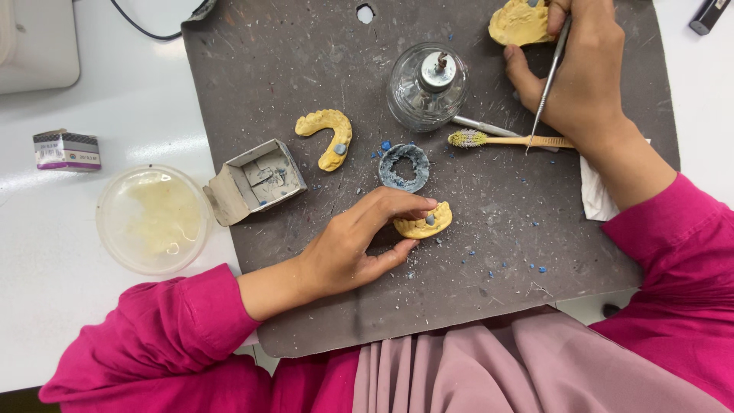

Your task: The person holds a yellow dental impression model on a bench and uses a metal probe to pick and scrape small blue wax pieces off the teeth, occasionally repositioning the model and brushing it with a toothbrush.

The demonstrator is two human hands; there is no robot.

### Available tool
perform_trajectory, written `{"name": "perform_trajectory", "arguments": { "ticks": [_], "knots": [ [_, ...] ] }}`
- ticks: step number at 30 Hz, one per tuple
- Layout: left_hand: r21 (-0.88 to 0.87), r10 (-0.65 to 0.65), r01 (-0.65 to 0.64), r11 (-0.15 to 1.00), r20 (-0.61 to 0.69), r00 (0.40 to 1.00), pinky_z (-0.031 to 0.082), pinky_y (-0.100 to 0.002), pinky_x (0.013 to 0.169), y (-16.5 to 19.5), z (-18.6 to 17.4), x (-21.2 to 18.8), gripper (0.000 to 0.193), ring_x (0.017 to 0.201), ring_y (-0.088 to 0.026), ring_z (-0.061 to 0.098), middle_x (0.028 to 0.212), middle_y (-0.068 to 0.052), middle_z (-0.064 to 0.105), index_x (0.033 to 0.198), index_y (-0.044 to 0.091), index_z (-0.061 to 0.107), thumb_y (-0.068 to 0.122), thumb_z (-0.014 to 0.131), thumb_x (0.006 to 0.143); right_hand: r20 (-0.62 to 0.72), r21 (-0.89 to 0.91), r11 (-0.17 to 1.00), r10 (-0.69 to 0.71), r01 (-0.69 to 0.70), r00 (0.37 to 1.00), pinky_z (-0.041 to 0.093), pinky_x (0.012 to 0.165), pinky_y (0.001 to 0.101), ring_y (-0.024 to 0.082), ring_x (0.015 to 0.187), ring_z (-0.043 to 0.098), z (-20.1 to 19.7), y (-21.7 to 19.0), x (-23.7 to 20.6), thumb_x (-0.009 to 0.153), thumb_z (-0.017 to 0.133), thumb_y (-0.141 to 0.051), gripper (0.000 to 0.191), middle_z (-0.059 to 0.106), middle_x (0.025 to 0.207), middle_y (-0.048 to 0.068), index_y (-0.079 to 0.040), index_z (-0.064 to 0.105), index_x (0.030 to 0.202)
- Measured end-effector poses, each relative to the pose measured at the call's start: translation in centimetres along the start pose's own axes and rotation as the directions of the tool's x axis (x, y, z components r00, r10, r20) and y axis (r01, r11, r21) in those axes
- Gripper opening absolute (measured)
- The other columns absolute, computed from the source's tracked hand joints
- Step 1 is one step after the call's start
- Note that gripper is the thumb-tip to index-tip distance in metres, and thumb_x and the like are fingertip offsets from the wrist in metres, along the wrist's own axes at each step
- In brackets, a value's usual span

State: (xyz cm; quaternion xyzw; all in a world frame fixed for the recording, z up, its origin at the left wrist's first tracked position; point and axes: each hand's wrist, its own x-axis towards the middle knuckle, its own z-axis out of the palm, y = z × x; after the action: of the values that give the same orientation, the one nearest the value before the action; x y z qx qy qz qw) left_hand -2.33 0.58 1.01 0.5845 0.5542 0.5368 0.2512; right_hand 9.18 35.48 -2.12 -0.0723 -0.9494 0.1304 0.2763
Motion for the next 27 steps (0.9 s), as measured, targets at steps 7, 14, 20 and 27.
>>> {"name": "perform_trajectory", "arguments": {
  "ticks": [7, 14, 20, 27],
  "knots": [
    [0.004, -0.042, 0.042, 0.999, 0.024, 0.999, 0.060, -0.031, 0.103, 0.1, -0.1, 0.1, 0.053, 0.117, -0.021, 0.070, 0.131, -0.012, 0.064, 0.141, 0.004, 0.054, 0.000, 0.076, 0.094, -0.032, 0.068, 0.998, 0.005, -0.002, 0.999, 0.045, 0.079, 0.0353, 0.023, 0.087, 0.052, 0.3, 0.5, -0.3, 0.097, 0.077, -0.002, 0.038, 0.049, 0.103, 0.010, -0.001, 0.044, 0.115],
    [-0.022, -0.020, 0.020, 1.000, 0.015, 1.000, 0.060, -0.032, 0.106, 0.0, 0.0, 0.0, 0.052, 0.121, -0.023, 0.069, 0.133, -0.012, 0.063, 0.142, 0.004, 0.053, -0.001, 0.075, 0.095, -0.021, -0.072, 0.997, -0.041, 0.040, 0.999, 0.042, 0.082, 0.0421, 0.030, 0.096, 0.047, -0.1, 0.5, -0.1, 0.091, 0.090, -0.016, 0.053, 0.045, 0.103, 0.013, 0.000, 0.043, 0.110],
    [-0.023, -0.021, 0.021, 1.000, 0.019, 1.000, 0.059, -0.032, 0.106, -0.1, 0.0, 0.0, 0.052, 0.120, -0.022, 0.070, 0.131, -0.012, 0.064, 0.141, 0.004, 0.053, -0.002, 0.075, 0.095, -0.030, -0.030, 0.998, -0.052, 0.051, 0.998, 0.043, 0.080, 0.0394, 0.028, 0.091, 0.048, -0.3, -0.1, 0.6, 0.091, 0.084, -0.007, 0.045, 0.046, 0.103, 0.013, -0.001, 0.043, 0.109],
    [-0.032, -0.036, 0.037, 0.999, 0.019, 0.999, 0.060, -0.032, 0.104, 0.0, 0.1, 0.0, 0.051, 0.117, -0.021, 0.071, 0.129, -0.012, 0.065, 0.141, 0.005, 0.054, -0.002, 0.074, 0.095, 0.004, 0.075, 0.995, -0.067, 0.067, 0.998, 0.054, 0.073, 0.0371, 0.026, 0.083, 0.058, -1.0, -1.9, 1.7, 0.089, 0.088, 0.002, 0.048, 0.047, 0.089, 0.012, 0.005, 0.048, 0.116]
  ]
}}
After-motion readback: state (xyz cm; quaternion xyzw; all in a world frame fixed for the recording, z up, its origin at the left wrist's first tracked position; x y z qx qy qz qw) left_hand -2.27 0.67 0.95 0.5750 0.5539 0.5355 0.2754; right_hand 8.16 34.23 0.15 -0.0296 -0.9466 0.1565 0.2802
